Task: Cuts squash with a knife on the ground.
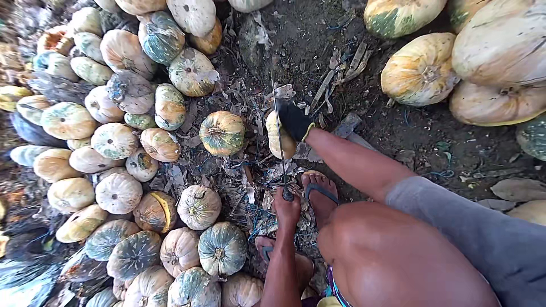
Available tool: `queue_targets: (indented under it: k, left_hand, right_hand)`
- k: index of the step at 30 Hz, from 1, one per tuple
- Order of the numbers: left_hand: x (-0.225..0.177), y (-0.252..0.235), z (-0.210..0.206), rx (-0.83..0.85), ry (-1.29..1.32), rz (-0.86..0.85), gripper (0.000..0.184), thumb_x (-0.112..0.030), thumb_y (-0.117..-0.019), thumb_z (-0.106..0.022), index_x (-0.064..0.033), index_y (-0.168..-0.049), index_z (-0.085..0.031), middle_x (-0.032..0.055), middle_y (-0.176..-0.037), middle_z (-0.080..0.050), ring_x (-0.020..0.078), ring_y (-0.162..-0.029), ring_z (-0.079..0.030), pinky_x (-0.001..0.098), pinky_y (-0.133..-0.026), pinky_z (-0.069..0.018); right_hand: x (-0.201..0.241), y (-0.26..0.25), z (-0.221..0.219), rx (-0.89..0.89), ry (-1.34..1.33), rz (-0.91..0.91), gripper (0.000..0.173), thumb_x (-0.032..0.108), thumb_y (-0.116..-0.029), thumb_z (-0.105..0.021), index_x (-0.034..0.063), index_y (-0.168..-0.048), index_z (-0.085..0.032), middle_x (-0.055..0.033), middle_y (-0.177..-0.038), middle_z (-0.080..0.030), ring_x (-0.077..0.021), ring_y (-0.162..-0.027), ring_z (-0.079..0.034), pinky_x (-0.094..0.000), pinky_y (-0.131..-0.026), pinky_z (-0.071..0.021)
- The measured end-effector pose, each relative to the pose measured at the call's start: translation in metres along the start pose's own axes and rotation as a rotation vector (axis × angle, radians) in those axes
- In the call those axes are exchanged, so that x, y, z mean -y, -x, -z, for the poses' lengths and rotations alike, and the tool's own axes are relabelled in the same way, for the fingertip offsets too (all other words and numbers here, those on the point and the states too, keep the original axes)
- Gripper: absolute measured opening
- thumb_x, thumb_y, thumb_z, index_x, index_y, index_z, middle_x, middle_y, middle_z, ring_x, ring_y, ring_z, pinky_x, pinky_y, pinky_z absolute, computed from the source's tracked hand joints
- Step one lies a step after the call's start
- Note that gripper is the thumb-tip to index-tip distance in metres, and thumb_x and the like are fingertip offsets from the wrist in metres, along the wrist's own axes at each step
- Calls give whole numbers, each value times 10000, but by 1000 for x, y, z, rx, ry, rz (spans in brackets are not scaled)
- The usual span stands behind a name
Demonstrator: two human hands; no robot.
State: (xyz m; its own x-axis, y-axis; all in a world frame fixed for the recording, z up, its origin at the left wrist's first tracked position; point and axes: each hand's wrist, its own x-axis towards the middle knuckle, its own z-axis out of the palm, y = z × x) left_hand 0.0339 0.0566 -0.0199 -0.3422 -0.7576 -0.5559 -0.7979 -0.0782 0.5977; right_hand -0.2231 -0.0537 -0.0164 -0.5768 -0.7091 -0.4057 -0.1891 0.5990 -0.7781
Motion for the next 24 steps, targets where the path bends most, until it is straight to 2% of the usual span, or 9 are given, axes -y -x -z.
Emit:
queue_targets:
  k: [3,9,13,16,17,18,19,21,24]
  left_hand:
    - [-13,-10,3,-14,-87,-17,298,-141,-827,-748,-8,-1086,-681,125,-770,-686,265,-690,-679,503,-673,-561]
    - [-54,-55,14,9,-130,-49,332,-168,-837,-736,-47,-1143,-694,119,-908,-732,265,-842,-715,509,-777,-571]
    - [-38,-47,12,-44,-111,-96,273,-146,-827,-743,-20,-1064,-690,111,-793,-704,253,-714,-696,495,-683,-565]
    - [-31,-37,15,-32,-107,-79,258,-131,-826,-739,-10,-1048,-688,102,-780,-693,222,-691,-680,458,-672,-563]
    - [-32,-38,15,-22,-109,-70,260,-127,-824,-738,-10,-1051,-691,106,-785,-695,220,-693,-682,457,-674,-564]
    - [-34,-38,14,1,-118,-42,263,-130,-826,-730,-18,-1060,-690,101,-794,-693,215,-702,-680,451,-680,-563]
    - [-35,-36,15,44,-133,2,272,-136,-833,-726,-28,-1079,-687,102,-817,-695,222,-732,-683,458,-704,-565]
    - [-36,-48,20,74,-142,22,296,-139,-833,-735,-24,-1102,-688,121,-844,-708,255,-768,-698,494,-734,-573]
    - [-28,-48,17,70,-130,34,253,-150,-841,-727,-38,-1062,-677,102,-814,-690,244,-743,-682,489,-712,-560]
  right_hand:
    - [2,-8,-1,33,2,-57,538,335,-1128,-248,37,-1318,-654,-226,-1272,-673,-377,-1234,-623,-585,-1060,-465]
    - [-1,-8,4,-34,-49,-153,578,364,-1129,-197,42,-1409,-588,-214,-1385,-618,-359,-1327,-567,-570,-1115,-431]
    - [44,1,49,-592,-129,435,477,188,-1106,-308,-110,-1401,-537,-295,-1481,-510,-355,-1438,-461,-431,-1226,-345]
    - [103,3,82,-854,1,785,359,95,-1021,-402,-110,-1120,-680,-297,-1148,-673,-371,-1195,-622,-459,-1054,-477]
    - [105,-5,77,-777,110,809,339,129,-1015,-432,-73,-1083,-696,-250,-1079,-696,-347,-1128,-641,-465,-994,-486]
    - [93,-20,63,-570,250,801,415,223,-1045,-420,-53,-1234,-665,-229,-1240,-671,-349,-1260,-583,-504,-1094,-418]
    - [70,-38,45,-311,403,755,575,370,-1088,-359,-35,-1467,-510,-218,-1527,-496,-352,-1478,-393,-535,-1249,-241]
    - [46,-75,24,-89,621,695,715,503,-1085,-267,-7,-1577,-356,-193,-1674,-279,-355,-1572,-203,-563,-1286,-78]
    - [51,-62,24,-220,394,705,597,392,-1083,-367,1,-1523,-459,-197,-1636,-356,-341,-1538,-301,-508,-1280,-189]
